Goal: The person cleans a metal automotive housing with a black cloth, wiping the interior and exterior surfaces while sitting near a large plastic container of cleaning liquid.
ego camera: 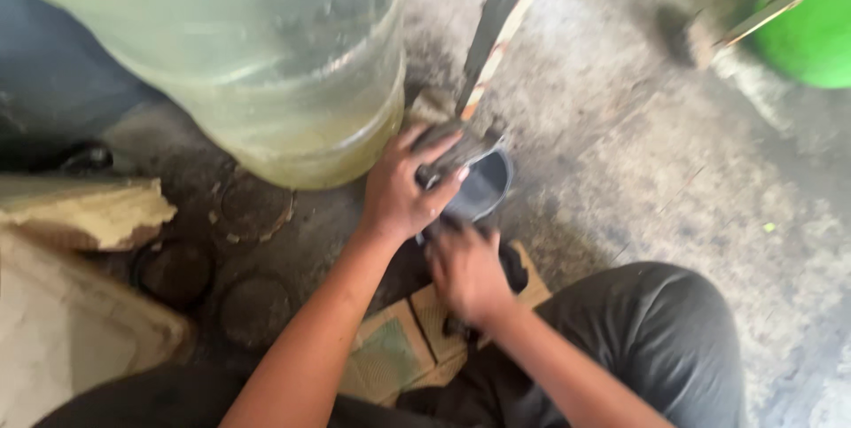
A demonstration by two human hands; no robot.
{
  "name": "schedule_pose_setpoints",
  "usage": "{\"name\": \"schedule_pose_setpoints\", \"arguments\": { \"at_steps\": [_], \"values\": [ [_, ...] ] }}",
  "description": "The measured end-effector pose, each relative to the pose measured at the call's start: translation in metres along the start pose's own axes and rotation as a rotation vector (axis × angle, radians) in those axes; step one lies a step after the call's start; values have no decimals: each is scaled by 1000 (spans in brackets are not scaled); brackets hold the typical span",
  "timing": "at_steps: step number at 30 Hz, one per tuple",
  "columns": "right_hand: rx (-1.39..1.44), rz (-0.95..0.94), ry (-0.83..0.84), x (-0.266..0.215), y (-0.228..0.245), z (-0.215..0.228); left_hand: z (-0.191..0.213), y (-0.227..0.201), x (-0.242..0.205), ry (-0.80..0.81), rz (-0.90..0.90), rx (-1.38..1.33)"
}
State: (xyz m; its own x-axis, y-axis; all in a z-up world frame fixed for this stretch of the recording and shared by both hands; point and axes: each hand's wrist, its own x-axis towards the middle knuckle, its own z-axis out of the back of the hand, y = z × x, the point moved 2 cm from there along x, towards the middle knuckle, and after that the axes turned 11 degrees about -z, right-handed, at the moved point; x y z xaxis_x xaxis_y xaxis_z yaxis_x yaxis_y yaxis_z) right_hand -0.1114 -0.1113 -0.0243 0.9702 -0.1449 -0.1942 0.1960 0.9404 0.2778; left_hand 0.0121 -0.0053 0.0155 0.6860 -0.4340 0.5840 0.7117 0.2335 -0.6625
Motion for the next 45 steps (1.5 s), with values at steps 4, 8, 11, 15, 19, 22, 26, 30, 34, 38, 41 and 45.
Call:
{"name": "schedule_pose_setpoints", "arguments": {
  "at_steps": [4,8,11,15,19,22,26,30,34,38,41,45],
  "values": [
    [55,79,-247,-12,-24,21,3,-5,2,-33,-59,26],
    [100,-15,-331,19,-44,7,1,-1,-3,4,-29,48],
    [100,-11,-174,11,-42,-29,-4,-1,-8,10,-5,57],
    [104,86,-124,-8,-39,-52,-1,0,-8,4,-12,63],
    [-215,189,-626,11,-72,-39,-5,-2,-10,-1,-40,67],
    [127,36,-379,26,-63,-36,0,0,-8,-3,-32,72],
    [52,-28,-65,-13,-32,-29,1,0,-5,16,-45,31],
    [288,148,43,-12,-49,28,2,-4,-5,-16,-94,25],
    [-355,-387,356,-16,-101,78,-3,0,-2,-8,-28,27],
    [-329,-279,232,-25,-92,106,-2,3,-7,3,-7,4],
    [-412,-118,163,-34,-54,97,-4,5,-6,-10,-46,37],
    [-29,376,230,-43,-21,51,-7,7,-6,6,-43,80]
  ]
}}
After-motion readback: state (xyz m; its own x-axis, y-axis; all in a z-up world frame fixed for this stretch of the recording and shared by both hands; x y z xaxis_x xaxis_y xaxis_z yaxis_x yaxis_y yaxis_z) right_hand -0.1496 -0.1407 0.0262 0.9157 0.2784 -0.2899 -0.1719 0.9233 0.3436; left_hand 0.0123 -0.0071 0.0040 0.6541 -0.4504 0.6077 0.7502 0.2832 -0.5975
